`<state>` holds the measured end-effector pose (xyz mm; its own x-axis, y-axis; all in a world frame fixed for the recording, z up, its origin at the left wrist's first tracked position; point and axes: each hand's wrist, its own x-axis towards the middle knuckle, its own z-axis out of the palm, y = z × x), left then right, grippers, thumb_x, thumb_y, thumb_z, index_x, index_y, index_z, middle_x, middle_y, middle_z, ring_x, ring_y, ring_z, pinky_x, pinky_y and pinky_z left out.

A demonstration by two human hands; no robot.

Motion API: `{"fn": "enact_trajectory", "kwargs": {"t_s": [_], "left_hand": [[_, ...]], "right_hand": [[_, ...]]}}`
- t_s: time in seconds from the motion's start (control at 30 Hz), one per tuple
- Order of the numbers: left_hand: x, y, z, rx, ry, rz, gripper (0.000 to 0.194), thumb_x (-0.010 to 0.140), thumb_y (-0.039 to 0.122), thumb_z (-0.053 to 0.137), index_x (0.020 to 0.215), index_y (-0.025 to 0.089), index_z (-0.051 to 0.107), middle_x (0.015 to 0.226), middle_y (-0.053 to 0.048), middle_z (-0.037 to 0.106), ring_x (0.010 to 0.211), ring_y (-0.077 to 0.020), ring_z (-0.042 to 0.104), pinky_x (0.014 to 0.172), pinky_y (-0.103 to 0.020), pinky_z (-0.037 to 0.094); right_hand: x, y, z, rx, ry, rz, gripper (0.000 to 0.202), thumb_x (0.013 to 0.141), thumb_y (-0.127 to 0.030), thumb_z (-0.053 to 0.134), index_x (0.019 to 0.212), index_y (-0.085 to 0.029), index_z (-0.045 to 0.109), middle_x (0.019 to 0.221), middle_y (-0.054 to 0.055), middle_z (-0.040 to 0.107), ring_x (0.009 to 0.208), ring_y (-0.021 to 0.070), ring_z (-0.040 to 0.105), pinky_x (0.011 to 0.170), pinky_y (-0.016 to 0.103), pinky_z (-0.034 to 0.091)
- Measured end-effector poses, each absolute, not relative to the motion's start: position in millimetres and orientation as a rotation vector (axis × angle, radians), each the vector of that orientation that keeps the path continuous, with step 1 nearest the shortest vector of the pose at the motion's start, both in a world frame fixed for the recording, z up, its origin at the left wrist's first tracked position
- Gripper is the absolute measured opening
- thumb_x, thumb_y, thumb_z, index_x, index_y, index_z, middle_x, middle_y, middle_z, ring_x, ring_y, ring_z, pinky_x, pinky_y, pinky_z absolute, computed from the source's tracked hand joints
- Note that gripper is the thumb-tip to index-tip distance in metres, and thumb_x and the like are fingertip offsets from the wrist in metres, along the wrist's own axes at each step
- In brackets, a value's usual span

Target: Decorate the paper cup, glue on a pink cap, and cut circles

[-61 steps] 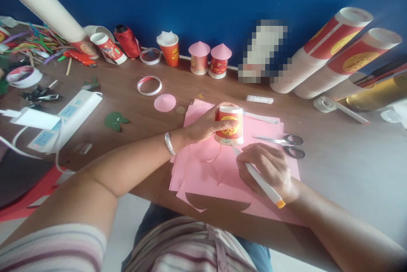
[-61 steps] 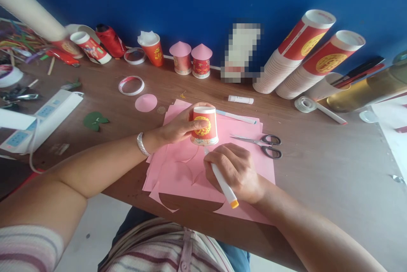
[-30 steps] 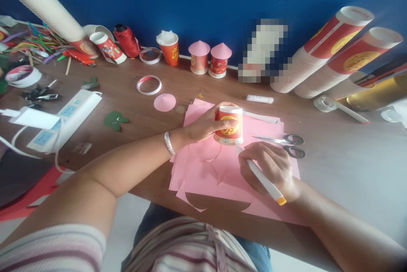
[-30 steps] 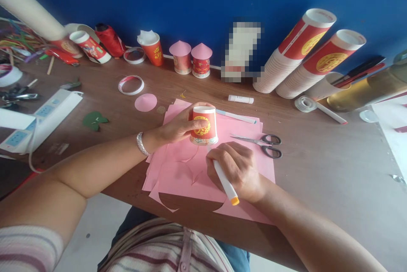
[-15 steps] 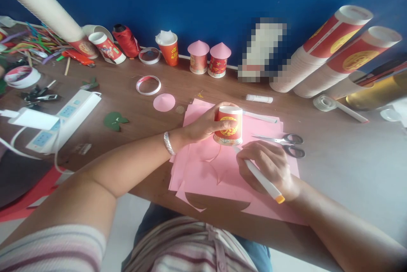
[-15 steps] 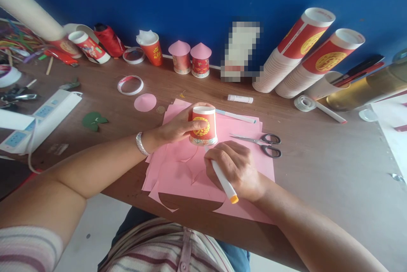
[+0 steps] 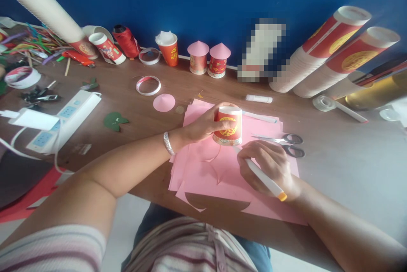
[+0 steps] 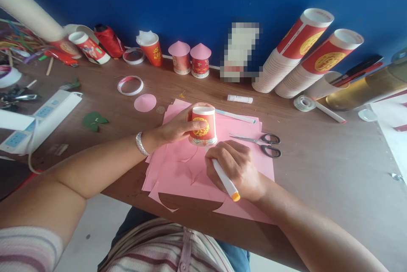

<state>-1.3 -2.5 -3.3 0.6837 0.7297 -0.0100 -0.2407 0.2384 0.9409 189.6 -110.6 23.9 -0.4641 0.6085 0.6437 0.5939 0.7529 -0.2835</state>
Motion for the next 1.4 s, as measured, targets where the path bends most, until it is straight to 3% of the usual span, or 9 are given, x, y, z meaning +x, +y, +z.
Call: {"fn": "enact_trajectory", "kwargs": {"t_s": [0.9, 1.4], "left_hand": [[-3, -7, 10, 1.161, 0.550, 0.685, 0.043, 0.082, 0.036, 0.079, 0.116, 0.019, 0.060, 0.111, -0.008, 0.060, 0.097, -0.0197, 0.058, 0.084, -0.033, 0.050], [-2, -4, 0, 1.148, 0.522, 0.697, 0.049, 0.079, 0.037, 0.081, 0.119, 0.020, 0.058, 0.108, -0.007, 0.061, 0.094, -0.0179, 0.059, 0.081, -0.031, 0.052]], "right_hand": [[192, -111, 24, -0.908, -2.168, -0.036, 0.021, 0.085, 0.000, 0.059, 0.088, -0.020, 0.057, 0.069, -0.002, 0.063, 0.057, 0.0126, 0.059, 0.058, 0.027, 0.053], [189, -112, 25, -0.915, -2.168, 0.017, 0.021, 0.085, -0.001, 0.058, 0.089, -0.022, 0.055, 0.067, -0.003, 0.063, 0.055, 0.0125, 0.059, 0.057, 0.026, 0.051]]}}
